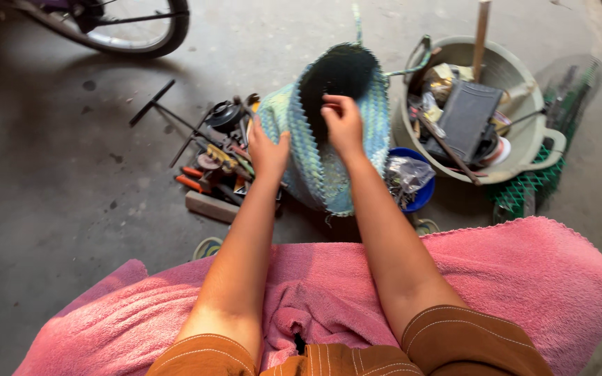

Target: The person sits on a towel and empties a woven bag of tools onto the floor. They remove a trowel, hammer, pliers, wrenches, and other hand tools one by one, placing them in a pile beside the bag. The bag is turned upside down at the end to remove remaining items.

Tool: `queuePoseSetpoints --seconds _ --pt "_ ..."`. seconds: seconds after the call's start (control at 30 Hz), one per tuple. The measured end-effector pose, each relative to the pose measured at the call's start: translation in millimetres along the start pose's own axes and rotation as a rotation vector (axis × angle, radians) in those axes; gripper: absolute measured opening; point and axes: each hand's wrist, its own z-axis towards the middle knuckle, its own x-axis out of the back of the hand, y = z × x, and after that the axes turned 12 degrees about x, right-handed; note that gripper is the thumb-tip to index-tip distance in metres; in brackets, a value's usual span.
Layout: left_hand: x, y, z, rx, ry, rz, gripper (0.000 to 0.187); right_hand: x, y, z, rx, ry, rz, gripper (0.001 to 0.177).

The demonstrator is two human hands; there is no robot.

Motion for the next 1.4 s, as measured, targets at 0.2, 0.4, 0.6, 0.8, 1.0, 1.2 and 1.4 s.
queuePoseSetpoints --seconds 0.2,0.4,0.6,0.8,1.0,1.2,1.4 --pt "-2 68 -58 0.037 -0.222 0.155 0.127 107 17 -48 -0.517 -0.120 -0.959 0.058" --pt "-1 66 -46 0.233 -0.193 0.114 0.104 120 -5 -71 -0.701 -0.283 -1.006 0.082" --pt "-2 55 -11 -0.030 -0.180 -0.307 0.084 123 4 -69 -0.727 -0.182 -0.889 0.082" --pt "-12 75 -23 -0.038 -0.236 -0.562 0.085 140 69 -64 -0.560 0.143 -0.474 0.052" --pt "2 103 -28 -0.005 -0.213 -0.801 0.081 154 107 -44 -0.382 0.253 -0.077 0.037" --pt "35 136 -34 0.143 -0.193 -0.884 0.078 161 63 -37 -0.405 0.303 0.016 0.037" --pt "46 160 -49 0.182 -0.235 -0.812 0.079 162 19 -20 -0.385 0.247 0.047 0.036"
